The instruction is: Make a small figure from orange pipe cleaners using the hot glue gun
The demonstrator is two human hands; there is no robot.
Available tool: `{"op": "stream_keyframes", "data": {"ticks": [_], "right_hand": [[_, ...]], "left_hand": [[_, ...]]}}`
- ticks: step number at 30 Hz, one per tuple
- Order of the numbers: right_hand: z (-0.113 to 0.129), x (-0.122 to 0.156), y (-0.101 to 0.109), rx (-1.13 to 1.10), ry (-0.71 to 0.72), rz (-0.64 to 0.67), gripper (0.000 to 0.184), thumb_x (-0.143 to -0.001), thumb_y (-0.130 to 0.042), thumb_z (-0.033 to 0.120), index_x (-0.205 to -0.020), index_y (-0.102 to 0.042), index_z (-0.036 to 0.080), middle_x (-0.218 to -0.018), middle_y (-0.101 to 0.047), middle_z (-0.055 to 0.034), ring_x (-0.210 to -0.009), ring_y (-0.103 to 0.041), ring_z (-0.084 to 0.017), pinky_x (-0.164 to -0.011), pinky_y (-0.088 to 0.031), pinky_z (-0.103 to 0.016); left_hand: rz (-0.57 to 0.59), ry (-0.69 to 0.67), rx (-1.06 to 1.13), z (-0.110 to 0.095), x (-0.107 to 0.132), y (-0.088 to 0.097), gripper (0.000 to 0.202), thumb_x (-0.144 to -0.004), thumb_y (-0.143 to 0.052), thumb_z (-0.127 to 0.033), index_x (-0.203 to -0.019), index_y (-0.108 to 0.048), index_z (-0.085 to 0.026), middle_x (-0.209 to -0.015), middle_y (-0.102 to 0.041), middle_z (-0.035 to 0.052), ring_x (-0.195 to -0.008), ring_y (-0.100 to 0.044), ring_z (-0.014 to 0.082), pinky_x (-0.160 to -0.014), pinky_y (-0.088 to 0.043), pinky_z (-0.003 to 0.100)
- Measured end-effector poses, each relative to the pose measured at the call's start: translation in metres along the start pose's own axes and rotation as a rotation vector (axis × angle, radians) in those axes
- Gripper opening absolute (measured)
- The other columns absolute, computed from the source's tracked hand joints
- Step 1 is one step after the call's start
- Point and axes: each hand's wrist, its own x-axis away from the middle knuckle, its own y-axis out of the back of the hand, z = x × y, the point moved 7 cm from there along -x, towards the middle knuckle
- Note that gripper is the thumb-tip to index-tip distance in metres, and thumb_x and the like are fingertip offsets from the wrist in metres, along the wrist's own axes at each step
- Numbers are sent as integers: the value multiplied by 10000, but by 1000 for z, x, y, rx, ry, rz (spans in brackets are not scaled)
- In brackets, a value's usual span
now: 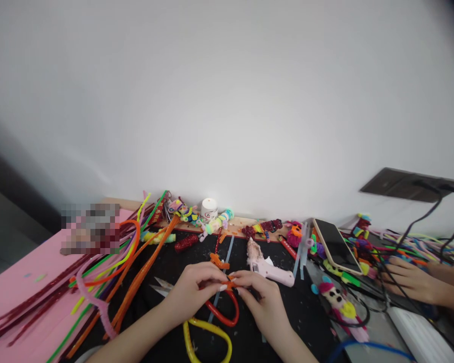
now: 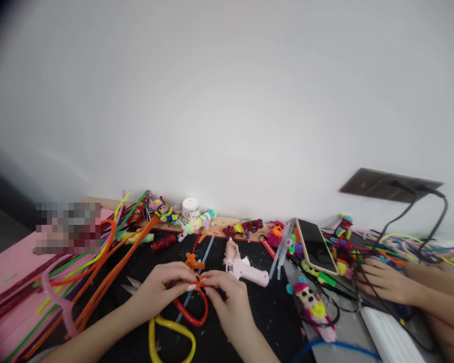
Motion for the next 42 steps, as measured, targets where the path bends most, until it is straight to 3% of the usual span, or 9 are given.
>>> {"op": "stream_keyframes", "data": {"ticks": [23, 26, 30, 37, 42], "right_hand": [[3, -1, 0, 17, 2, -11, 168, -794, -608, 112, -830, -727, 225, -942, -746, -50, -891, -699, -202, -804, -556, -300], [1, 0, 0, 3, -7, -30, 168, -796, -604, 137, -899, -711, 216, -963, -738, -63, -884, -697, -210, -764, -568, -297], [-6, 1, -1, -79, -60, -43, 211, -818, -600, 192, -1023, -651, 206, -935, -730, -66, -849, -699, -205, -781, -570, -308], [-8, 2, -3, -95, -83, -2, 165, -847, -577, 234, -996, -644, 213, -909, -724, -62, -814, -696, -202, -770, -562, -305], [-6, 2, -6, -153, -68, 6, 235, -801, -626, 178, -1030, -623, 228, -930, -723, -57, -850, -696, -207, -759, -561, -294]], "left_hand": [[18, 8, 0, -4, 0, 1, 109, -784, -633, -145, -792, -737, -178, -801, -708, 52, -734, -647, 166, -670, -495, 246], [11, 53, 74, 2, 1, -1, 120, -773, -633, -136, -849, -720, -169, -841, -701, 57, -768, -656, 173, -696, -511, 257], [53, 154, 330, 13, 3, -9, 300, -720, -676, -118, -1016, -656, -162, -871, -712, 61, -807, -686, 191, -747, -544, 290], [29, 53, 182, 8, 2, -6, 207, -748, -656, -135, -946, -699, -179, -968, -680, 83, -821, -655, 180, -718, -536, 261], [1, 113, 266, 16, 4, -7, 243, -759, -651, -150, -1000, -662, -179, -916, -708, 73, -827, -679, 197, -756, -544, 294]]}}
